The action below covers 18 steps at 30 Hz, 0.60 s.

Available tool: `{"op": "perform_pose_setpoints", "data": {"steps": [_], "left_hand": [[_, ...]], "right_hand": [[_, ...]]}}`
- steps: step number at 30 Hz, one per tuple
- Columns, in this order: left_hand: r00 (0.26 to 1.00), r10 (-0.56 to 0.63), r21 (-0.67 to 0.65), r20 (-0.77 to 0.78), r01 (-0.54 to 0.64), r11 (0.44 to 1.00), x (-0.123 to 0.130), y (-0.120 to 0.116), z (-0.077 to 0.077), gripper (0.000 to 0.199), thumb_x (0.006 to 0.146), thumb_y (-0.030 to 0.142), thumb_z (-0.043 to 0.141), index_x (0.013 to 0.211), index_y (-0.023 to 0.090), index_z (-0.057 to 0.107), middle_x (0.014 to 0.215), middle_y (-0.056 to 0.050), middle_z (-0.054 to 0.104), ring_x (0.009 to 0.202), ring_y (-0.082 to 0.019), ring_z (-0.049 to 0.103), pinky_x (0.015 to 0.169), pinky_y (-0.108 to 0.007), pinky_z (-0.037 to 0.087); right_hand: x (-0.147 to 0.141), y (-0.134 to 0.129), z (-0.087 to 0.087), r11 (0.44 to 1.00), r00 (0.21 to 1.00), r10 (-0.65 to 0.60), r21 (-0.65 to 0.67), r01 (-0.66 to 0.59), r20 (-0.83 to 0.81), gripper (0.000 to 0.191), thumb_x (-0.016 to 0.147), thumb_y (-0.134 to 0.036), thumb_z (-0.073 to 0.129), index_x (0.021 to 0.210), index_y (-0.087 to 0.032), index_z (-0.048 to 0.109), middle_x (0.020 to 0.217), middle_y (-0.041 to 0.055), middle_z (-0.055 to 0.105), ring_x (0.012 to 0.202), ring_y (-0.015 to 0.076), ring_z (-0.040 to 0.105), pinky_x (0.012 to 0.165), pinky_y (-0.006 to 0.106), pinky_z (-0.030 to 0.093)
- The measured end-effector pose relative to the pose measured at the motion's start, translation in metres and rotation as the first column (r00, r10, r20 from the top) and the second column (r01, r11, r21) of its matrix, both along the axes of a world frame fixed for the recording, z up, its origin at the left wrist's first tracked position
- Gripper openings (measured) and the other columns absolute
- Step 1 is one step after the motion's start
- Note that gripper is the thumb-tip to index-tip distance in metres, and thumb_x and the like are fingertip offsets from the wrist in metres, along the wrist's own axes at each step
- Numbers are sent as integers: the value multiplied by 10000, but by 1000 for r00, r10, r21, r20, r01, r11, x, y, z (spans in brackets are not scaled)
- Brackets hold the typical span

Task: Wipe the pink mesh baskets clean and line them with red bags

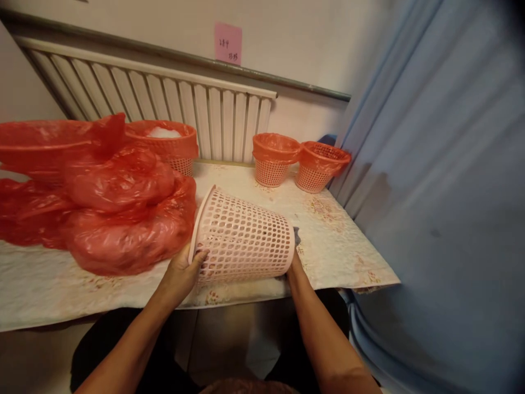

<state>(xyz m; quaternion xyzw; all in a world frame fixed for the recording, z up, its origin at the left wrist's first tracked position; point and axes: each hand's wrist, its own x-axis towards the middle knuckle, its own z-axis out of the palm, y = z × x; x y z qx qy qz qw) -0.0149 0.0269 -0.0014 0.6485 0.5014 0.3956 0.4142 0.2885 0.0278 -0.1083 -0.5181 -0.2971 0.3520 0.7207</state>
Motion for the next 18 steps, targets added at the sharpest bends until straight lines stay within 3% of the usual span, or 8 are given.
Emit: {"op": "perform_pose_setpoints", "data": {"steps": [5, 8, 13, 18], "left_hand": [[1000, -20, 17, -4, 20, 1000, 3, 0, 7, 372, 798, 538, 534, 894, 180, 552, 701, 25, 569, 582, -165, 566, 542, -285, 490], [999, -24, 53, -47, 26, 998, 1, 2, 9, 377, 801, 537, 523, 902, 177, 569, 719, 12, 590, 628, -184, 580, 580, -299, 499], [992, -47, 97, -116, 58, 994, -4, 6, 10, 411, 815, 550, 495, 952, 179, 607, 796, -17, 654, 721, -219, 614, 653, -322, 506], [988, -78, 89, -135, 91, 992, -8, 8, 10, 402, 818, 546, 498, 949, 179, 597, 813, -26, 658, 741, -226, 615, 662, -321, 505]], "right_hand": [[-9, -43, -9, 996, 994, 16, -90, -26, -112, 326, 665, -356, 721, 919, -156, 684, 823, 37, 735, 799, 180, 683, 740, 296, 550], [-18, -73, -5, 993, 970, 20, -106, -48, -244, 329, 665, -334, 734, 936, -154, 688, 835, 56, 740, 845, 210, 693, 754, 322, 565], [-31, -102, 31, 996, 957, -71, 27, 82, -283, 381, 700, -267, 713, 1066, -173, 669, 927, 34, 738, 953, 215, 679, 870, 369, 548], [-18, -81, 66, 963, 962, -155, 184, 197, -223, 478, 738, -277, 688, 1202, -188, 611, 1127, 42, 694, 1054, 198, 642, 962, 377, 502]]}}
